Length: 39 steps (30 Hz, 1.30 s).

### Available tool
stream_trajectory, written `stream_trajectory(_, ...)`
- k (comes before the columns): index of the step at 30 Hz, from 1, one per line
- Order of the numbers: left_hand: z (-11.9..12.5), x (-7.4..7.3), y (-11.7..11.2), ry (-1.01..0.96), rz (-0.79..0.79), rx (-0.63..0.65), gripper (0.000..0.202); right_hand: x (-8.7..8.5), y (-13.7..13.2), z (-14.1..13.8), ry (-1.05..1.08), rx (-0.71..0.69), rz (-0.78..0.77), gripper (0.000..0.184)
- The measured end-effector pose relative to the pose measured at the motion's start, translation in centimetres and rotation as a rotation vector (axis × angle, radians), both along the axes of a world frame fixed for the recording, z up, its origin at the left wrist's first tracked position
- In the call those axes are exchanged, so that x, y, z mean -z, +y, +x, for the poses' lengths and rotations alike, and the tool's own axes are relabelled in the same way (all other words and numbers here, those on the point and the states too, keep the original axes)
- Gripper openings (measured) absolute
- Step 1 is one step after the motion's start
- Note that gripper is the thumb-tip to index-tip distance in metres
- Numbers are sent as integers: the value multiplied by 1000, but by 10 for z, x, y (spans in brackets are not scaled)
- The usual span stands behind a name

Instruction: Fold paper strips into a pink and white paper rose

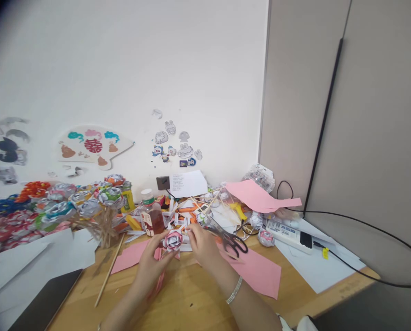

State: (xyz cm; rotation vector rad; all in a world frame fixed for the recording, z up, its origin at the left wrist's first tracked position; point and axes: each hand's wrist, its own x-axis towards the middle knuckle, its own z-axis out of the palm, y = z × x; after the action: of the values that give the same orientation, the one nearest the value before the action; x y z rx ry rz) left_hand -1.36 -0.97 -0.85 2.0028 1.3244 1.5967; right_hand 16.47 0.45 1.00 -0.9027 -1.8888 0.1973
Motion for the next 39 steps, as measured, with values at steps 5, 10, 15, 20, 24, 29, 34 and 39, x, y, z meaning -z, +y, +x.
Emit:
stream_trajectory(5,1,1,-1,43,12,4,37,-3,-1,-3,61,-43,34,18)
stream_trajectory(10,0,3,-1,54,30,-1,36,-9,-5,-4,97,-62,13,16)
stream_trajectory(15,1,2,-1,90,42,28,38,-8,-4,-4,140,-61,-40,13)
stream_trajectory(20,2,2,-3,114,46,31,40,-8,-3,-3,141,-76,-61,15)
stream_trajectory(24,2,1,-3,120,44,36,41,-6,-2,-3,116,-49,-51,18)
stream_trajectory(29,2,2,-3,133,49,38,39,-1,-1,-2,83,-60,-35,13)
stream_trajectory(34,1,7,0,146,59,23,39,-2,-3,0,-20,-68,2,15)
stream_trajectory(39,-1,8,1,156,69,26,38,-3,-1,0,14,-105,-77,12)
